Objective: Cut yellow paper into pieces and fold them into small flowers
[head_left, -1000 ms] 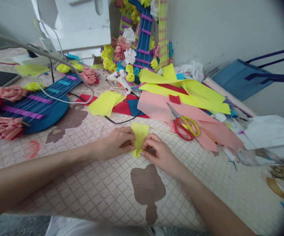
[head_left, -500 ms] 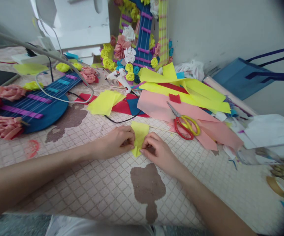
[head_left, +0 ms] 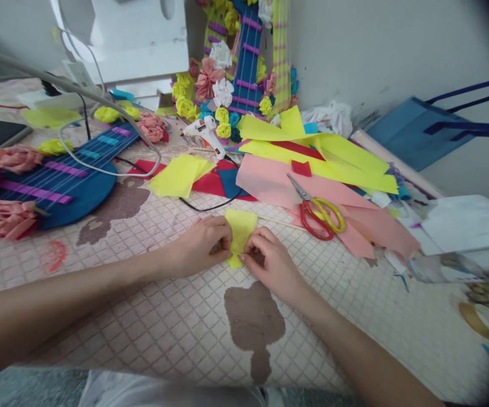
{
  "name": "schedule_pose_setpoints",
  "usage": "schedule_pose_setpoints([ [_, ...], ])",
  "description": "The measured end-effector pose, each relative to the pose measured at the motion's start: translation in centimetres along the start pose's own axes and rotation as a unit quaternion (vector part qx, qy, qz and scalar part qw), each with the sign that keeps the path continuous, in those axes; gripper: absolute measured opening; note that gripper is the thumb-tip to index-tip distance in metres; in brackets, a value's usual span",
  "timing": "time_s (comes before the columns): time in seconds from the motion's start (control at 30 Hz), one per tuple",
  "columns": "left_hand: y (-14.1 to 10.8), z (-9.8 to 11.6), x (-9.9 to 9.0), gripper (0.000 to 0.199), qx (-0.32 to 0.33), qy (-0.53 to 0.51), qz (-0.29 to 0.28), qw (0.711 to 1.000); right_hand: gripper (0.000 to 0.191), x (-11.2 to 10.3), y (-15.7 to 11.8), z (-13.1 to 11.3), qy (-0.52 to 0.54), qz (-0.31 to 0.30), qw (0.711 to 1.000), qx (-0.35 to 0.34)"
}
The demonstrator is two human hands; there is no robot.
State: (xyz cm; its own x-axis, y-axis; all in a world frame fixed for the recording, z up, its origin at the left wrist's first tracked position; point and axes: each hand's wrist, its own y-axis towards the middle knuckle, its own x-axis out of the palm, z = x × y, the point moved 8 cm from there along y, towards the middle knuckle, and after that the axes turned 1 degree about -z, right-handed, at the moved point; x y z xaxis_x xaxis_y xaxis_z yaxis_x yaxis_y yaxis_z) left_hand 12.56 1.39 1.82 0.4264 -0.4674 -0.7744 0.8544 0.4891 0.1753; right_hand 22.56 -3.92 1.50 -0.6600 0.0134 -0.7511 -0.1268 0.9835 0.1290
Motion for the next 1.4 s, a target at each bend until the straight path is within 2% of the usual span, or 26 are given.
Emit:
schedule_pose_setpoints([
  [0.6, -0.2, 0.0, 0.2, 0.006, -0.025, -0.002, -0.005, 1.0, 0.017, 0.1, 0.0, -0.1, 0.005, 0.002, 1.0, 0.012],
  [0.83, -0.4, 0.0, 0.3, 0.008, -0.021, -0.022, -0.007, 1.0, 0.012, 0.3, -0.2, -0.4, 0.001, -0.007, 1.0, -0.01],
  [1.07, -0.5, 0.1, 0.3, 0.002, -0.021, -0.006, -0.004, 1.0, 0.007, 0.4, -0.3, -0.6, -0.018, -0.011, 1.0, -0.013],
  [1.17, -0.5, 0.2, 0.3, 0.008, -0.034, 0.006, -0.009, 0.999, 0.011, 0.4, -0.3, -0.7, -0.032, -0.015, 0.999, -0.007],
  [1.4, -0.5, 0.2, 0.2, 0.027, -0.051, -0.001, -0.066, 0.996, 0.031, 0.3, -0.5, -1.0, -0.05, -0.054, 0.997, 0.008],
])
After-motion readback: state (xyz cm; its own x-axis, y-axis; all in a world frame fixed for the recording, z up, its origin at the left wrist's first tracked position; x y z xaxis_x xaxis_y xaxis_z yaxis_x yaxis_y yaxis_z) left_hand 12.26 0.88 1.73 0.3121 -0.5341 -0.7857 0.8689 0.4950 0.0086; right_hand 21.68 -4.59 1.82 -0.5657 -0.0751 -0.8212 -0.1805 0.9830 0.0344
